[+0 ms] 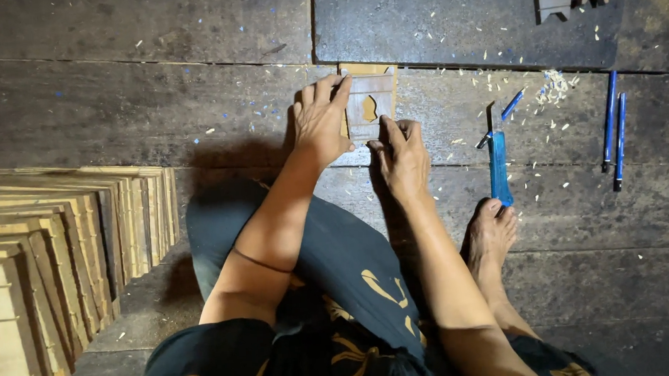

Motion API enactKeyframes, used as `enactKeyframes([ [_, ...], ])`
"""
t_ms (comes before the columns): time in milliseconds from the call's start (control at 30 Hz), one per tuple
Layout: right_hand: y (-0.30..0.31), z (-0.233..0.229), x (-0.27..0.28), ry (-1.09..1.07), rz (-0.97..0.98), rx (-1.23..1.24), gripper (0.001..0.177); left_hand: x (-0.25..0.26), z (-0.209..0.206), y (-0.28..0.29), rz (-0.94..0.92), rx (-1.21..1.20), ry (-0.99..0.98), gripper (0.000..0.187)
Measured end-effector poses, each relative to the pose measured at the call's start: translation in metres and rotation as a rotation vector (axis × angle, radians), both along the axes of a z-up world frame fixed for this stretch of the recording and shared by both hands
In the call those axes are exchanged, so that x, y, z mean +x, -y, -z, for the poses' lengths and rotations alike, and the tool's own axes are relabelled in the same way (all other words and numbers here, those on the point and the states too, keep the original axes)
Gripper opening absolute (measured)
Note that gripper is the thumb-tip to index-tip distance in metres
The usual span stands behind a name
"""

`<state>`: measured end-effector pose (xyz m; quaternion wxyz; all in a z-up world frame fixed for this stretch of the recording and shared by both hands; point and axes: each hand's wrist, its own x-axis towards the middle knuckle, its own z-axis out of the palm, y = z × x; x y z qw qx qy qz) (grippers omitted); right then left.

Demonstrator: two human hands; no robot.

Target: Marking wooden boards using a template and a pencil to prepare them for cutting or assembly.

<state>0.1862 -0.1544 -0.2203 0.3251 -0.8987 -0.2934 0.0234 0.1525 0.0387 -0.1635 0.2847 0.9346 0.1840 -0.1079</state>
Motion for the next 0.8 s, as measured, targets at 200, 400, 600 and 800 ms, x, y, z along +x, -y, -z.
enactKeyframes([
  [200, -0.006, 0.003, 0.0, -0.014, 0.039, 0.046, 0.051, 0.002, 0.001, -0.001, 0.034, 0.0, -0.008, 0.11],
  [400, -0.007, -0.025, -0.009, 0.032, 0.065, 0.132, 0.06, 0.0, 0.03, 0.0, 0.048, 0.085, 0.033, 0.143],
  [600, -0.003, -0.013, -0.006, -0.003, 0.056, 0.05, 0.071, -0.001, 0.023, 0.002, 0.051, 0.157, 0.054, 0.136],
  [800, -0.007, -0.012, -0.007, 0.037, 0.106, 0.066, 0.063, 0.001, 0.035, 0.003, 0.028, 0.182, 0.075, 0.136],
])
